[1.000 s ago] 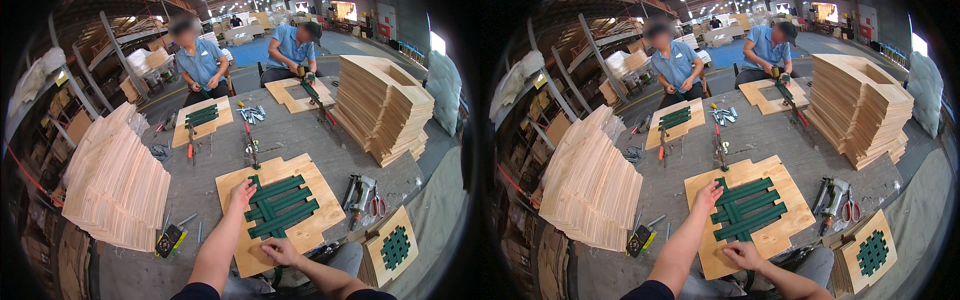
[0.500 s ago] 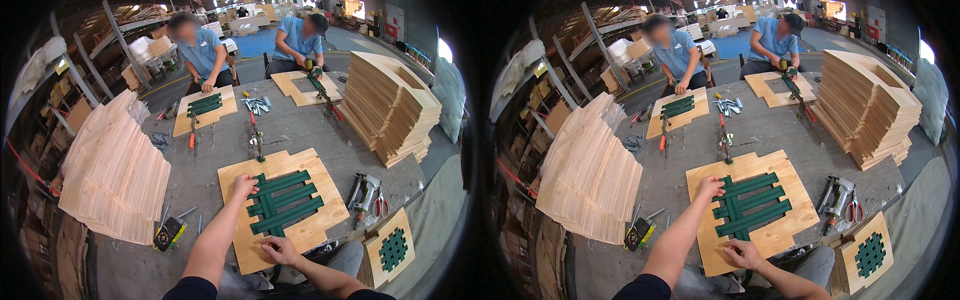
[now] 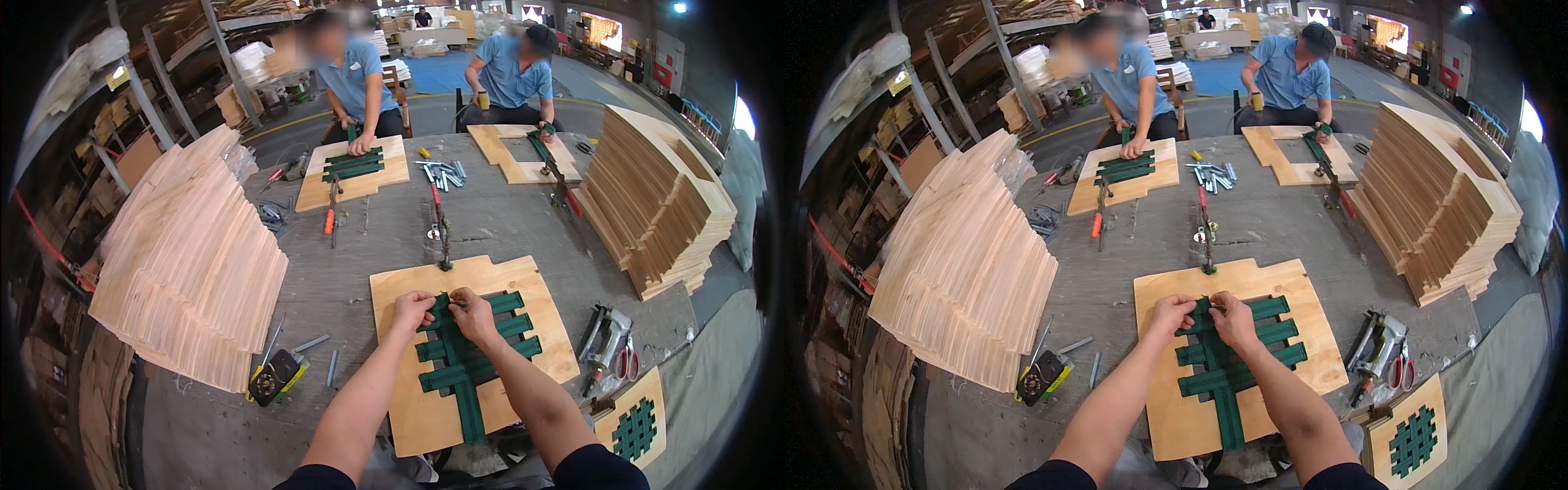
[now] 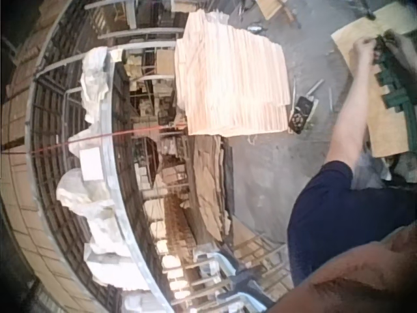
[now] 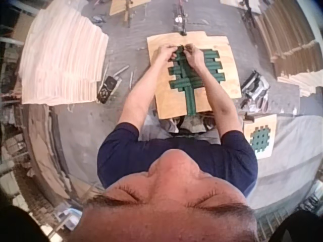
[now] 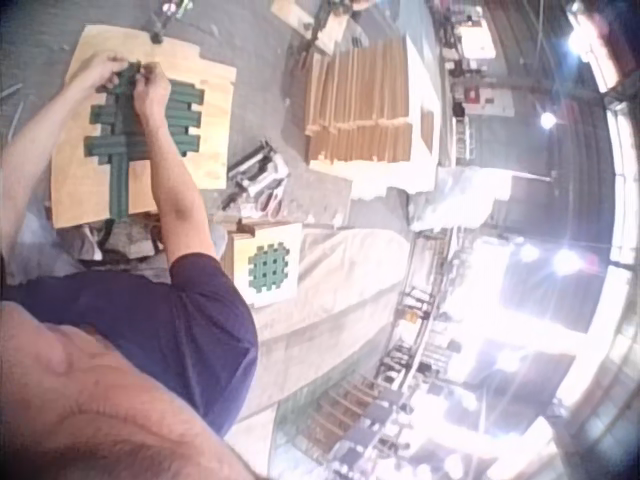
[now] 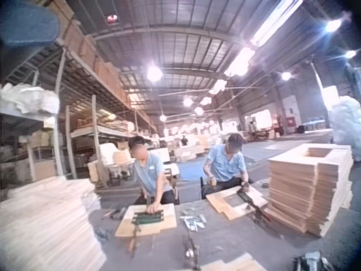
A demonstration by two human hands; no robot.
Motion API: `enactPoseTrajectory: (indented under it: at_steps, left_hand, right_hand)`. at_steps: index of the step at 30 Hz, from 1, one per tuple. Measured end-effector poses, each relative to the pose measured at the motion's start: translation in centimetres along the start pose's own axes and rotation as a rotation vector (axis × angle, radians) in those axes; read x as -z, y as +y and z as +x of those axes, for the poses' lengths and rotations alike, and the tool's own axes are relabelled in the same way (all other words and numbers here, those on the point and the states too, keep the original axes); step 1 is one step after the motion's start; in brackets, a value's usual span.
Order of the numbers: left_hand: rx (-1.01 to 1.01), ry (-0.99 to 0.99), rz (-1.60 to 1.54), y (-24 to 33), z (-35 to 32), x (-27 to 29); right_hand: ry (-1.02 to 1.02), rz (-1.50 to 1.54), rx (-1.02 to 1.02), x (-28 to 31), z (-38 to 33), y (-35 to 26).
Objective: The person assembles a woven seat by attaching green straps to a wooden board using a pneumatic staple gun. The person repeatedly positions straps and staples them in place to form a grid pattern.
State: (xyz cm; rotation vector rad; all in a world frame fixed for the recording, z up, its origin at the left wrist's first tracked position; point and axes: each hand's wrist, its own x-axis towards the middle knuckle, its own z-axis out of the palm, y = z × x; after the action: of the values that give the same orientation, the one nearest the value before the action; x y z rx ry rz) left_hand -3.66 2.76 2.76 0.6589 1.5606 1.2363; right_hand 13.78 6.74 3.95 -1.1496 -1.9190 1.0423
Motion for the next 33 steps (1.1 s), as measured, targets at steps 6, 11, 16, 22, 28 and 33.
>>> enactPoseTrajectory:
  at_steps: [6, 11, 16, 22, 28, 33]
  left_hand:
    - [0.009, -0.002, -0.023, 0.1, -0.1, 0.6]
    - [-0.075, -0.028, -0.017, -1.1, 0.1, 0.8]
    - [-0.327, -0.043, 0.111, -2.7, -0.5, 0.1]
    - [-0.490, 0.145, 0.424, -2.8, -1.1, -0.5]
    - [-0.567, 0.349, 0.314, -2.3, -2.0, 0.0]
    - [-0.783, 0.246, 0.424, -3.6, -9.3, -3.0]
  right_hand:
    - [-0.034, 0.006, 0.060, -1.8, 1.6, 1.3]
    - [-0.015, -0.019, 0.097, -2.3, 1.3, 1.2]
    - [0.050, -0.112, 0.176, -2.1, 1.3, 1.3]
    - [0.037, -0.115, 0.256, -1.7, 1.1, 1.3]
    - [-0.084, -0.233, 0.334, -2.9, 3.3, 0.4]
    - [-0.092, -0.390, 0.167, -2.6, 5.1, 2.8]
